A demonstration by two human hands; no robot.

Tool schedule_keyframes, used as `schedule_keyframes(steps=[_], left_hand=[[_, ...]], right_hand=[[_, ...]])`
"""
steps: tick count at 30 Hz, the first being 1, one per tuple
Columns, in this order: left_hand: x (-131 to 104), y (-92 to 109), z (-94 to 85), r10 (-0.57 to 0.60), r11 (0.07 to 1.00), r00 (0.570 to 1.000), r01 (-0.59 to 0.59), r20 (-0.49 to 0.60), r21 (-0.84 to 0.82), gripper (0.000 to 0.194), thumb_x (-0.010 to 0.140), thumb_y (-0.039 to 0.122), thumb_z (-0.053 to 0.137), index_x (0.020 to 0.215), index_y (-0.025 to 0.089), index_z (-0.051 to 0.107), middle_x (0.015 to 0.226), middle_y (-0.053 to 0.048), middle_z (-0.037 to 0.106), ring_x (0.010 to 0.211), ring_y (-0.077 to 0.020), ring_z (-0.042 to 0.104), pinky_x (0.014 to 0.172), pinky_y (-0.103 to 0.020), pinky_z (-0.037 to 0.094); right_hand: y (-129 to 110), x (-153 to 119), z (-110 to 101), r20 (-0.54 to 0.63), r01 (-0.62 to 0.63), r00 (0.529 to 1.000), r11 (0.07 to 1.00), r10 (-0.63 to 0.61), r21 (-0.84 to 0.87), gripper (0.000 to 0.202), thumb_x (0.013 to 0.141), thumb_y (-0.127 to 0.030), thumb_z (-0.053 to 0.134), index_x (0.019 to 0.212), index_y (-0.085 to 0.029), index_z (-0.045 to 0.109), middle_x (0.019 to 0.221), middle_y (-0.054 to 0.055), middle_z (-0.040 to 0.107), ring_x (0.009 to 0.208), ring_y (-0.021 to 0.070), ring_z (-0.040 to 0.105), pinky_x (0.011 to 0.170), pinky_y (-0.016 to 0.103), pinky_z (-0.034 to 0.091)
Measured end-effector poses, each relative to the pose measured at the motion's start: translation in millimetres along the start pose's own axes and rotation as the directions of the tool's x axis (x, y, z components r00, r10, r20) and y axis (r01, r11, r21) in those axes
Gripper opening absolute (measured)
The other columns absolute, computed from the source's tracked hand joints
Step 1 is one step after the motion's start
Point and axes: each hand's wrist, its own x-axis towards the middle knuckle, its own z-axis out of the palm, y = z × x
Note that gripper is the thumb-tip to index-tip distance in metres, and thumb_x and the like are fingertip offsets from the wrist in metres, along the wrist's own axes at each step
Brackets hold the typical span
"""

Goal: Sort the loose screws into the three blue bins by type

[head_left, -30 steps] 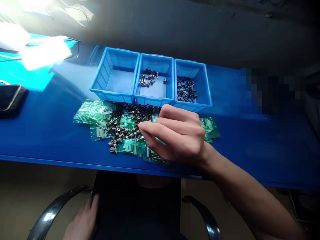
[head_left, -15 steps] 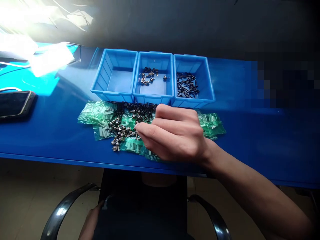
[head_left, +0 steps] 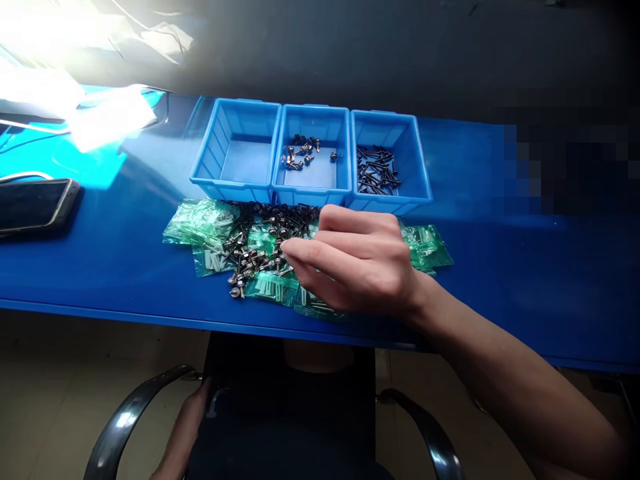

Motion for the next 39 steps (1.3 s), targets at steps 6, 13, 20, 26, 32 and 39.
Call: schedule_keyframes(steps=[6,13,20,26,32,39], left_hand=[[-32.2,62.4,-50.2,0.351,0.933,0.787,-0.34,-0.508,0.118,0.042,0.102,0.017,0.059,0.137,0.034,0.072,0.123,-0.004,0.082,0.113,-0.0276,0.082,0.107,-0.038,0.068],[8.6,231.1,-235.0,0.738,0.554,0.078,-0.637,-0.67,0.536,0.056,0.101,0.011,0.068,0.152,0.032,0.065,0.115,-0.005,0.078,0.103,-0.0238,0.075,0.088,-0.043,0.064],[121.3,325.7,-350.0,0.949,0.25,-0.016,-0.567,-0.314,0.785,0.031,0.113,0.035,0.059,0.133,0.018,0.076,0.113,-0.006,0.082,0.107,-0.0207,0.076,0.086,-0.032,0.061],[135.9,318.0,-354.5,0.95,0.307,0.109,-0.491,-0.293,0.815,0.041,0.116,0.046,0.048,0.127,0.019,0.077,0.119,-0.008,0.081,0.114,-0.0251,0.076,0.093,-0.036,0.061],[144.4,280.1,-331.4,0.994,0.086,-0.003,-0.6,-0.11,0.795,0.037,0.116,0.039,0.05,0.128,0.016,0.077,0.14,-0.012,0.076,0.134,-0.0306,0.074,0.105,-0.043,0.068],[149.6,279.1,-331.0,0.992,0.12,0.066,-0.742,-0.107,0.659,0.039,0.116,0.037,0.046,0.126,0.019,0.079,0.136,-0.006,0.078,0.14,-0.027,0.07,0.125,-0.047,0.058]], right_hand=[[2.5,1.0,-2.0,-0.064,-0.082,0.994,0.995,0.086,0.054,0.009,0.101,-0.012,0.07,0.098,-0.015,0.077,0.069,-0.001,0.07,0.066,0.014,0.054,0.056,0.032,0.048],[10.0,8.4,-10.2,-0.181,-0.212,0.961,0.977,0.21,0.007,0.018,0.098,-0.008,0.069,0.09,-0.021,0.077,0.063,-0.003,0.068,0.059,0.0132,0.054,0.055,0.03,0.048],[15.6,4.1,-9.8,0.051,-0.123,0.992,0.99,0.119,0.07,0.01,0.1,-0.011,0.07,0.096,-0.012,0.079,0.08,0.006,0.077,0.072,0.017,0.059,0.064,0.033,0.052],[16.9,0.2,-1.5,0.224,-0.137,0.966,0.991,0.131,0.01,0.017,0.106,-0.014,0.064,0.105,-0.012,0.08,0.096,0.01,0.078,0.086,0.0204,0.062,0.07,0.034,0.053],[20.4,-0.1,-8.6,0.346,-0.143,0.922,0.984,0.173,-0.109,0.019,0.107,-0.012,0.061,0.11,-0.013,0.081,0.106,0.013,0.077,0.091,0.0227,0.059,0.072,0.036,0.052],[18.8,0.6,-11.4,0.413,-0.133,0.894,0.984,0.171,-0.119,0.023,0.106,-0.001,0.055,0.104,-0.01,0.077,0.104,0.012,0.076,0.09,0.0207,0.065,0.07,0.033,0.051]])
